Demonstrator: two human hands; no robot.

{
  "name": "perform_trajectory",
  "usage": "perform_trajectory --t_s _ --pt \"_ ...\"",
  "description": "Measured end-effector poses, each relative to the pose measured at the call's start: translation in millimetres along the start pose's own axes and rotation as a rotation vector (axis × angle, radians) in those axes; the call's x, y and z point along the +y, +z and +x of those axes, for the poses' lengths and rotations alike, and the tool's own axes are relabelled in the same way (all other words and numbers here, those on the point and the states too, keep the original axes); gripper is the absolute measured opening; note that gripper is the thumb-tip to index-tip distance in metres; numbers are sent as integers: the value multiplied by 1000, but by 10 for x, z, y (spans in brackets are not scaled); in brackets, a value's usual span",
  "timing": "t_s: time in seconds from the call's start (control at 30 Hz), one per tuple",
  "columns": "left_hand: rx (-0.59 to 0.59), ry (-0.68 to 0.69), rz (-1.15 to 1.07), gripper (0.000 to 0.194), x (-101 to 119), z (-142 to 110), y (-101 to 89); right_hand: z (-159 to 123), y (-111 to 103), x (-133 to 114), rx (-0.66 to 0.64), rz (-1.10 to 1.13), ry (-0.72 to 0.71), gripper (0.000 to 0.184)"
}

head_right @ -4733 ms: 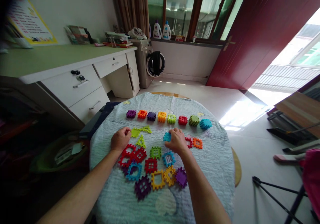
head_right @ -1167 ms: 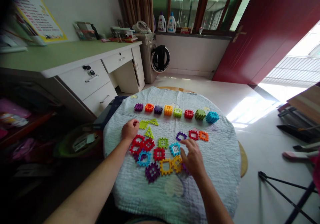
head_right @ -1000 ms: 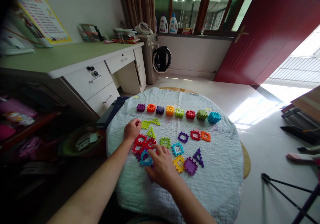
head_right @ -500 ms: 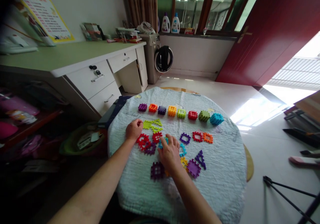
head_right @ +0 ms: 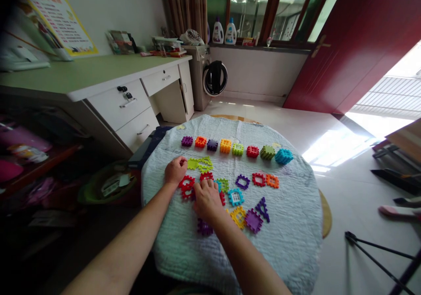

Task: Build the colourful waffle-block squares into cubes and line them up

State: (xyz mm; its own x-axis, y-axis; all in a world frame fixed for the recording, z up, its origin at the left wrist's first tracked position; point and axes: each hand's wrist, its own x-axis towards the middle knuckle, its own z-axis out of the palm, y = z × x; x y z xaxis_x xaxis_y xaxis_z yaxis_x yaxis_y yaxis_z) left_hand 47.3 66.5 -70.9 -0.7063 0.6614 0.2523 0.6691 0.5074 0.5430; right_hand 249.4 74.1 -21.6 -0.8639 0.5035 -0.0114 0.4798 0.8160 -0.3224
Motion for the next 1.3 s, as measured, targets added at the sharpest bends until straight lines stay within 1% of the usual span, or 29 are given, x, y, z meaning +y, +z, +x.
perform_trajectory --t_s 0.13,0.3,0.4,0.47,0.53,0.6,0.67,0.73,0.8,0.87,0.93,0.97,1.03,1.07,1.13,1.2,1.23,1.27,1.3 --pt "-5 -13 6 19 18 -4 -10 18 -21 35 5 5 -10 38" --pt "-24 -32 22 20 39 -15 -32 148 -83 110 -25 4 -20 39" --pt "-19 -29 26 20 45 -21 -42 170 -140 135 3 29 -1 33" --pt "-13 -21 25 19 46 -22 -45 88 -195 123 33 46 1 28" --pt "-7 -18 23 20 45 -17 -45 -80 -251 93 20 54 -37 26" --pt "-11 -24 21 20 44 -9 -43 -295 -284 58 -55 49 -101 34" --pt "-17 -31 21 20 44 1 -40 -494 -280 35 -140 29 -153 46" --pt "-20 -34 19 21 46 7 -37 -623 -252 36 -186 8 -177 53" --pt "-19 -35 17 21 50 7 -38 -661 -228 57 -189 8 -172 47" --pt "-20 -37 17 21 55 2 -43 -626 -225 86 -170 42 -152 32" --pt "-17 -33 17 20 60 -4 -50 -550 -233 113 -133 113 -136 14" --pt "-17 -31 17 20 61 -7 -52 -507 -233 127 -114 159 -129 8" --pt "-16 -30 18 21 60 -11 -52 -424 -213 161 -55 239 -98 15" --pt "-16 -31 21 21 58 -12 -50 -389 -195 188 5 258 -66 18" --pt "-16 -33 28 21 53 -14 -45 -339 -159 269 189 259 24 26" --pt "-16 -33 31 21 47 -13 -40 -339 -159 400 387 254 113 35" --pt "-17 -32 31 21 44 -12 -38 -366 -181 483 451 263 146 35" --pt "-15 -31 29 21 42 -10 -37 -413 -219 575 474 277 173 33" --pt "-13 -31 26 21 41 -7 -37 -482 -269 672 462 290 192 28"
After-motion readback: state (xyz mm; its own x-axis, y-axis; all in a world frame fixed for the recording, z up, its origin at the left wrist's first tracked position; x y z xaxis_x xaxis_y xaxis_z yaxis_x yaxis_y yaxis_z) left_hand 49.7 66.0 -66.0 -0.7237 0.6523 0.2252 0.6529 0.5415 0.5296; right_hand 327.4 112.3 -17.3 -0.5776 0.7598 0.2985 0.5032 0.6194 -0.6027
